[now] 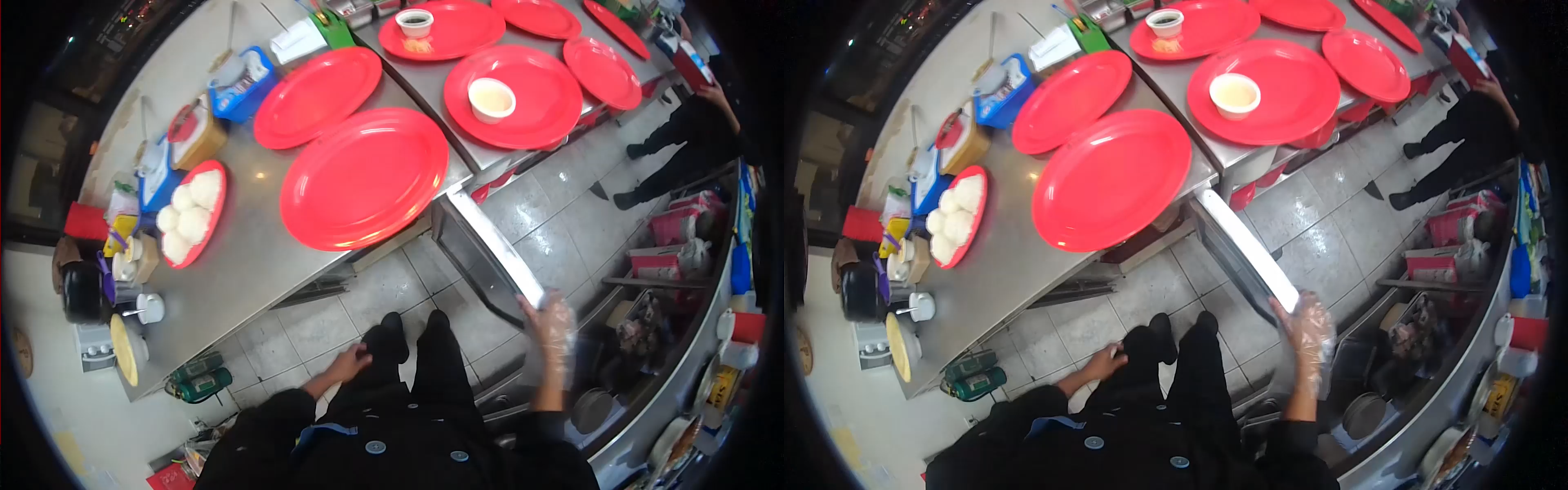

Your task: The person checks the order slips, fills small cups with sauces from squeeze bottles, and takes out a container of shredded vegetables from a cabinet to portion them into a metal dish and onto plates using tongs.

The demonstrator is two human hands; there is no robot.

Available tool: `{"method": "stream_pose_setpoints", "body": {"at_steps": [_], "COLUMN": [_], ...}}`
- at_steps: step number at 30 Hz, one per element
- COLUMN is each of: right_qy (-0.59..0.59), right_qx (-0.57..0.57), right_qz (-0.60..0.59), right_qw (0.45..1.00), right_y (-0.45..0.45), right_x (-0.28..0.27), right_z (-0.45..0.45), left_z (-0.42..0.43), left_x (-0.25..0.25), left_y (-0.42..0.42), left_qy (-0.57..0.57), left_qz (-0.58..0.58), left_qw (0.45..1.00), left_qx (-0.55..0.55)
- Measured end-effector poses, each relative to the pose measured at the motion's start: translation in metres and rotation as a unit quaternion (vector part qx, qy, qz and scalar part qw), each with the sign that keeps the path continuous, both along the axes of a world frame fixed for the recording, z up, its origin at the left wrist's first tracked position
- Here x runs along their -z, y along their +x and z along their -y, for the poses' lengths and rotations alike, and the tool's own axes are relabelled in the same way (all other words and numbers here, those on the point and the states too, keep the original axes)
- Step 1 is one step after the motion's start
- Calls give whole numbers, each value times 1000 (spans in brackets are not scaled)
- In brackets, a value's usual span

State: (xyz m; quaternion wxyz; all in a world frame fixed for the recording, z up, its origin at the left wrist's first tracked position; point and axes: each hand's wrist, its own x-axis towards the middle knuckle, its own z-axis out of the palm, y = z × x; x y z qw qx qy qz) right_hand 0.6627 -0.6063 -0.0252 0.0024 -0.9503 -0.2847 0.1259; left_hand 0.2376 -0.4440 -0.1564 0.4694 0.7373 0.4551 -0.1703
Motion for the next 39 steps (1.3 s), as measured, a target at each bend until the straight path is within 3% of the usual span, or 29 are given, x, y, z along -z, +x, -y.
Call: {"method": "stream_pose_setpoints", "body": {"at_steps": [1,2,3,4,5,6,7,8,10,11,13,15,16,18,21,28,35,37,39], "right_qy": [17,99,124,132,187,180,179,187,127,196,53,-9,89,121,136,162,196,239,378], "right_qx": [-8,-48,-57,-51,-105,-59,-96,-7,1,23,-13,-78,-254,-159,-116,-93,-81,-46,56], "right_qz": [48,158,170,192,228,189,291,246,254,276,396,473,425,426,431,424,406,357,188], "right_qw": [999,981,976,971,950,964,935,951,959,941,916,877,864,883,885,886,889,902,905], "right_y": [4,8,14,19,26,21,27,21,23,32,42,58,26,31,40,51,60,60,61], "right_x": [8,27,33,38,41,31,49,54,64,86,102,114,89,104,113,119,128,124,121], "right_z": [2,10,12,16,16,11,23,25,33,48,66,85,61,55,53,49,53,53,51], "left_z": [-35,-71,-117,-156,-190,-271,-324,-348,-378,-390,-401,-414,-421,-431,-440,-442,-432,-416,-391], "left_x": [19,70,150,153,176,249,265,253,224,220,210,205,205,203,198,194,169,165,154], "left_y": [34,48,45,80,103,92,104,116,147,158,176,189,192,197,201,198,180,176,172], "left_qy": [-51,-74,-28,135,224,46,204,259,299,301,292,279,274,263,248,221,174,153,128], "left_qz": [-57,-24,102,88,216,138,105,91,113,133,176,214,229,247,266,332,472,514,545], "left_qw": [997,996,994,986,946,982,968,949,911,896,870,848,838,824,809,765,680,649,616], "left_qx": [-19,-53,-33,-36,-94,-121,-97,-154,-260,-298,-355,-398,-413,-437,-462,-506,-533,-540,-554]}}
